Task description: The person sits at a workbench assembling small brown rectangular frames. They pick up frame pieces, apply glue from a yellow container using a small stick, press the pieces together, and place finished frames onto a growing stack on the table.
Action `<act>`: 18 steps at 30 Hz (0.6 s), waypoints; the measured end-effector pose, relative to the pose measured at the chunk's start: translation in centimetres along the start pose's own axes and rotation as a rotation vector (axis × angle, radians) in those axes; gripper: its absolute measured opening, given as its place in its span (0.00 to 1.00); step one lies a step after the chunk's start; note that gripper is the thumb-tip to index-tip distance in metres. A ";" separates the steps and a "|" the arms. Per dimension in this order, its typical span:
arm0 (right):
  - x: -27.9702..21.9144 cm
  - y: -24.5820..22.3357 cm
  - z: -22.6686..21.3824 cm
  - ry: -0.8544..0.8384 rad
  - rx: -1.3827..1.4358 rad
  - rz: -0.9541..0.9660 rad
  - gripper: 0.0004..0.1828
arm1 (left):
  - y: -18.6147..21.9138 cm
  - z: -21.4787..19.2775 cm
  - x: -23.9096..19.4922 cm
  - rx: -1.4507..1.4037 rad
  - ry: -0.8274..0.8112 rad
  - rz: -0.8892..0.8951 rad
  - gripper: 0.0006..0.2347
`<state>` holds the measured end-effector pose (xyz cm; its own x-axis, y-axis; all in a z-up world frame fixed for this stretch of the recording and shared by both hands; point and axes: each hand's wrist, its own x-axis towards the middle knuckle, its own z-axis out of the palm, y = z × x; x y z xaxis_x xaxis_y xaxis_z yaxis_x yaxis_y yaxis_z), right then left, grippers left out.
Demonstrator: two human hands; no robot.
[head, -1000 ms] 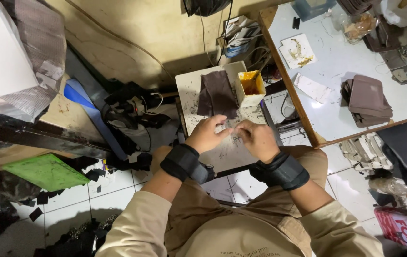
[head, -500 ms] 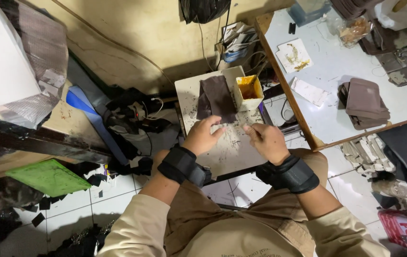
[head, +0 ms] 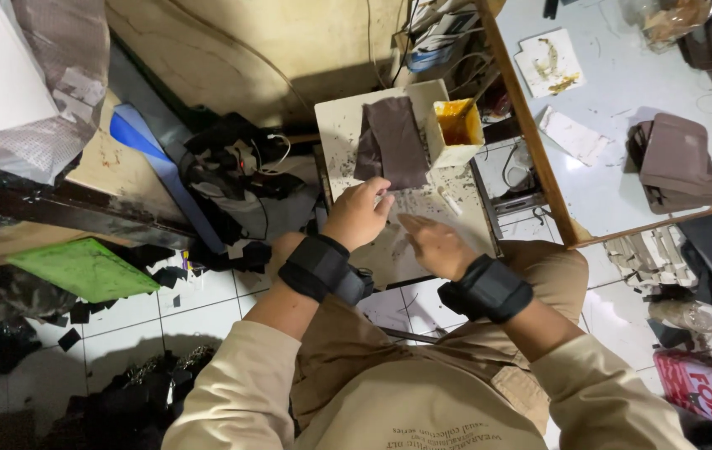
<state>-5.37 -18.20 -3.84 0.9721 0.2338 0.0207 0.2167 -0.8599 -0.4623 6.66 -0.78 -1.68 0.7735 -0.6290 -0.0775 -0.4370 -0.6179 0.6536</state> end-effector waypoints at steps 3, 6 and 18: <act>1.5 -1.2 0.8 0.048 -0.086 -0.166 0.21 | 0.2 -0.2 -0.1 0.000 -0.047 -0.057 0.16; 1.6 1.0 5.2 0.081 -0.187 -0.296 0.19 | -0.2 -0.3 0.1 0.013 -0.092 -0.071 0.16; 0.5 -0.7 3.3 -0.076 -0.179 0.040 0.29 | 0.6 -0.6 -0.4 -0.012 -0.099 -0.074 0.17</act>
<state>-5.36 -15.99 -6.45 0.9719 0.2261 -0.0647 0.1977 -0.9344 -0.2964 6.38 -0.60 -0.79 0.7540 -0.6260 -0.1990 -0.3747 -0.6587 0.6524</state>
